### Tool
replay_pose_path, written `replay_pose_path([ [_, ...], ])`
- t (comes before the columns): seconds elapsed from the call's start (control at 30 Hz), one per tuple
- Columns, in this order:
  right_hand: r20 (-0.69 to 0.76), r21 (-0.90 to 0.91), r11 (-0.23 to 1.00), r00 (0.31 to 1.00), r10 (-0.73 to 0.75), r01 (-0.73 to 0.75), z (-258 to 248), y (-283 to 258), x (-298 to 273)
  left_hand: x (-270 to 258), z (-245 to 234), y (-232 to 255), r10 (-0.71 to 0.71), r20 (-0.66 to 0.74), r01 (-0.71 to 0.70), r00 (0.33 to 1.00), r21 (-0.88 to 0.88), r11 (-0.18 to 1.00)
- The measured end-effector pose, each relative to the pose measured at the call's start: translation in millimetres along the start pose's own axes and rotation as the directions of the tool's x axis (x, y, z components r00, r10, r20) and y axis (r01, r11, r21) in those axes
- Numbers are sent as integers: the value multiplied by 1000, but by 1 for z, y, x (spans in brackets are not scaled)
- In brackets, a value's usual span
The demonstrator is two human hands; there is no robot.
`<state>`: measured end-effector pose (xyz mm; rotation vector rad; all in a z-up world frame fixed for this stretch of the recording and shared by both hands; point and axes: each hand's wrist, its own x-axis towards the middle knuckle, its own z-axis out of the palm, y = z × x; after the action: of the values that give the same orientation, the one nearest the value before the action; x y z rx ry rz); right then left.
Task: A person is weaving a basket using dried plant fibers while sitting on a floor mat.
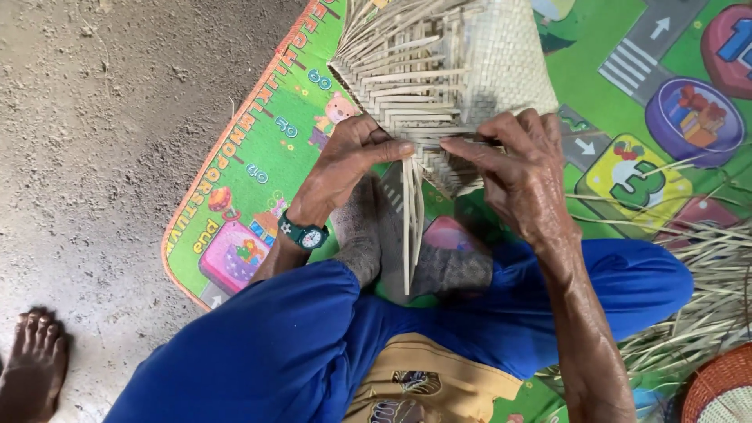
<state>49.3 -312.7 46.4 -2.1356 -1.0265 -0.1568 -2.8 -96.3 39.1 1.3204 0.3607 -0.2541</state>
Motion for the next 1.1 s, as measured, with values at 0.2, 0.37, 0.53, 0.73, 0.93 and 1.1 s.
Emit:
replay_pose_path([
  [0.2,25,-66,995,997,-70,71,4,-3,9,5,-4,3,49,-19,-47,999,96,994],
  [0.37,37,-188,976,994,-102,107,16,-9,20,5,-9,7,62,-27,-60,998,45,997],
  [0.53,13,-167,978,992,-128,128,26,-8,24,5,-16,7,102,-18,-101,995,33,994],
  [0.73,-91,-121,990,992,-88,77,35,-2,26,-3,-19,-3,162,-118,-173,980,-89,981],
  [0.93,-133,-126,991,990,-56,39,41,-12,32,-6,-12,-26,544,-166,-524,822,151,838],
  [1.1,-140,-142,990,990,-9,-11,51,-11,31,-1,-15,-22,700,-124,-607,703,410,681],
])
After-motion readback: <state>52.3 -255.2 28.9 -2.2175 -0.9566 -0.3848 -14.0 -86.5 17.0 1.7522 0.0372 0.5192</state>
